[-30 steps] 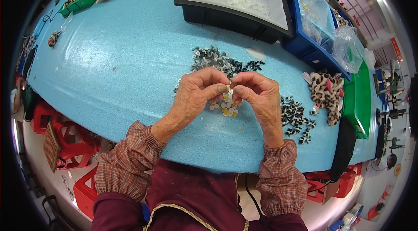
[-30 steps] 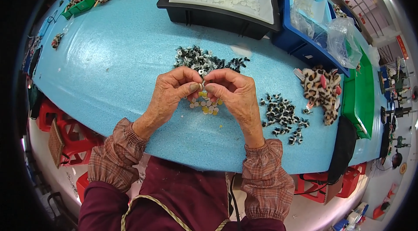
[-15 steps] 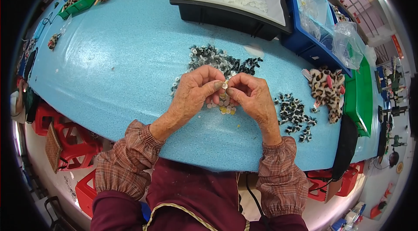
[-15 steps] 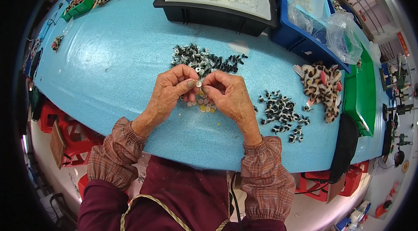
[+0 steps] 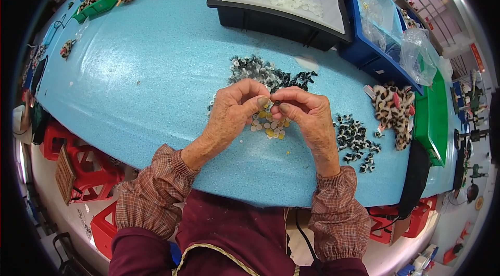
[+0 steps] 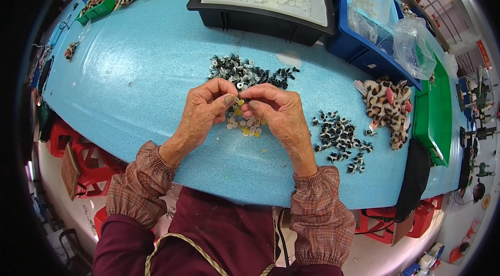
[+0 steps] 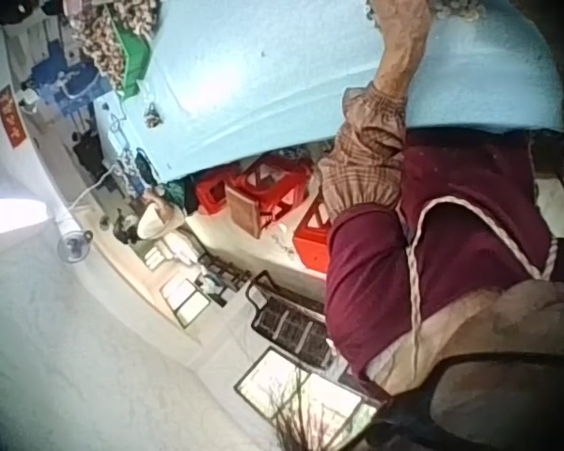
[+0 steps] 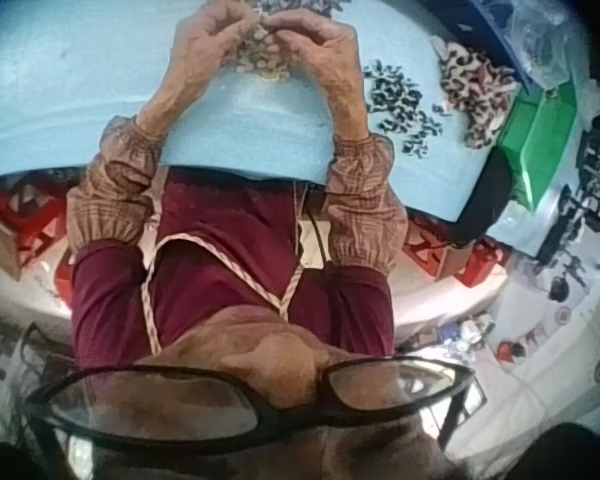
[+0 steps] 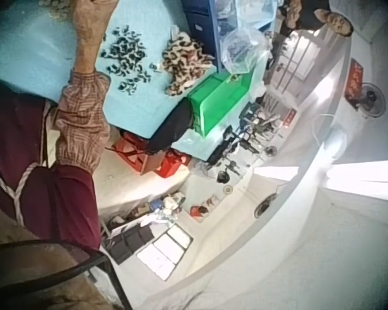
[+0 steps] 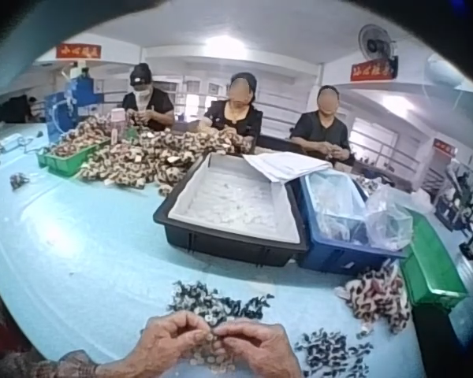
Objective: The person sorts and assembles small decorative plastic components by hand at a workshop table, placing them into sorting bins.
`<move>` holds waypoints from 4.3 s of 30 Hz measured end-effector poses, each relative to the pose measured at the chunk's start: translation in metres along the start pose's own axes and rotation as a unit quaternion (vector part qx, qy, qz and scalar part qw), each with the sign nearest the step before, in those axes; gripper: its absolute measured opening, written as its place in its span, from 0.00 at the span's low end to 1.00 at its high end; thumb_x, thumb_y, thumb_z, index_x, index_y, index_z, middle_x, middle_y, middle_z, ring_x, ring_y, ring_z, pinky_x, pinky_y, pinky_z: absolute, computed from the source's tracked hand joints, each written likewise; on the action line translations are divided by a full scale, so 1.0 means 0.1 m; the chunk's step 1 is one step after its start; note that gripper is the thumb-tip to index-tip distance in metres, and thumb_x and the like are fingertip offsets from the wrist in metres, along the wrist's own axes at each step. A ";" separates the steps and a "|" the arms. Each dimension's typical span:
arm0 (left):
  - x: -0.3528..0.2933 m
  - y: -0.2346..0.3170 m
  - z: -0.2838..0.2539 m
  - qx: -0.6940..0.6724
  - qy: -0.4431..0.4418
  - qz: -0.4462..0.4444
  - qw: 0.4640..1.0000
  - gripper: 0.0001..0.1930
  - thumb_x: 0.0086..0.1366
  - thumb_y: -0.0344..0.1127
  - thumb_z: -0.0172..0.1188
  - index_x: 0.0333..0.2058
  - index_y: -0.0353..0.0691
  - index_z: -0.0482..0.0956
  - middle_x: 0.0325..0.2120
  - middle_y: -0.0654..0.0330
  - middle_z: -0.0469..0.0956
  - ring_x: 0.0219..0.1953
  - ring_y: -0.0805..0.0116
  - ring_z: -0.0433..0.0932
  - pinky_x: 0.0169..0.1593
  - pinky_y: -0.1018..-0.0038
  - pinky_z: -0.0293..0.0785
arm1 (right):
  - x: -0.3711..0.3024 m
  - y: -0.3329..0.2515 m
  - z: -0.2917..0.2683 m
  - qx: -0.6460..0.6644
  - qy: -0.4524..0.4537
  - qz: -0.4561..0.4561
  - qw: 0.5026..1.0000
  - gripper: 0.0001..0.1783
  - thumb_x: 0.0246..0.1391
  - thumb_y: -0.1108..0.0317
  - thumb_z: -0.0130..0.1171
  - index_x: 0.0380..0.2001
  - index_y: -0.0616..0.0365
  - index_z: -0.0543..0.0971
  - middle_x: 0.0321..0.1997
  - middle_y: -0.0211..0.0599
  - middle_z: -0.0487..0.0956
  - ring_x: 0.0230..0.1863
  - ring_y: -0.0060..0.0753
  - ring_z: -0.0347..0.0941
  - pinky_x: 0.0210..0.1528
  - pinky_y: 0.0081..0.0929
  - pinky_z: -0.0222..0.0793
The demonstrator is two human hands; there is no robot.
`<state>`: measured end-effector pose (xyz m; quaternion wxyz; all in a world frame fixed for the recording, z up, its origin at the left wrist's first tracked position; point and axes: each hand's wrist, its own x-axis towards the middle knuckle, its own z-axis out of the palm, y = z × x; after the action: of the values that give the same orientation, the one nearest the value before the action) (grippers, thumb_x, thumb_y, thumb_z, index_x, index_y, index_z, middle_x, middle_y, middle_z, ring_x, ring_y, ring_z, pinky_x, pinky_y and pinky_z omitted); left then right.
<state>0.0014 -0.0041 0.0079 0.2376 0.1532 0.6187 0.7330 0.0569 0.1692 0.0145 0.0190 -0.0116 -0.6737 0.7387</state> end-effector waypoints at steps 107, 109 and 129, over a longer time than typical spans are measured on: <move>-0.25 0.24 -0.36 0.155 0.007 0.183 0.971 0.24 0.58 0.28 0.58 0.54 0.40 0.64 0.52 0.53 0.68 0.50 0.61 0.73 0.49 0.70 0.74 | -0.07 0.03 0.04 -0.148 0.008 -0.106 0.983 0.09 0.54 0.77 0.54 0.39 0.63 0.76 0.28 0.28 0.76 0.27 0.18 0.69 0.32 0.16 0.69; -0.37 0.30 -0.77 0.392 0.111 0.224 0.885 0.21 0.59 0.34 0.59 0.52 0.41 0.69 0.54 0.56 0.68 0.53 0.60 0.70 0.56 0.66 0.67 | -0.05 0.07 -0.02 -0.102 0.019 -0.115 0.988 0.08 0.55 0.77 0.54 0.39 0.63 0.76 0.28 0.29 0.75 0.27 0.18 0.69 0.32 0.16 0.68; -0.06 0.13 0.15 0.316 0.141 0.282 0.895 0.15 0.56 0.33 0.60 0.42 0.38 0.75 0.41 0.52 0.75 0.45 0.56 0.72 0.50 0.63 0.66 | 0.04 0.09 -0.20 0.137 -0.007 -0.071 0.988 0.12 0.57 0.67 0.55 0.41 0.62 0.71 0.30 0.37 0.77 0.27 0.22 0.72 0.30 0.19 0.71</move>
<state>0.0121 0.0033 0.0237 -0.1297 0.2836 0.7756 0.5488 0.0537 0.1887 0.0038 0.0687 0.0440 -0.5652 0.8209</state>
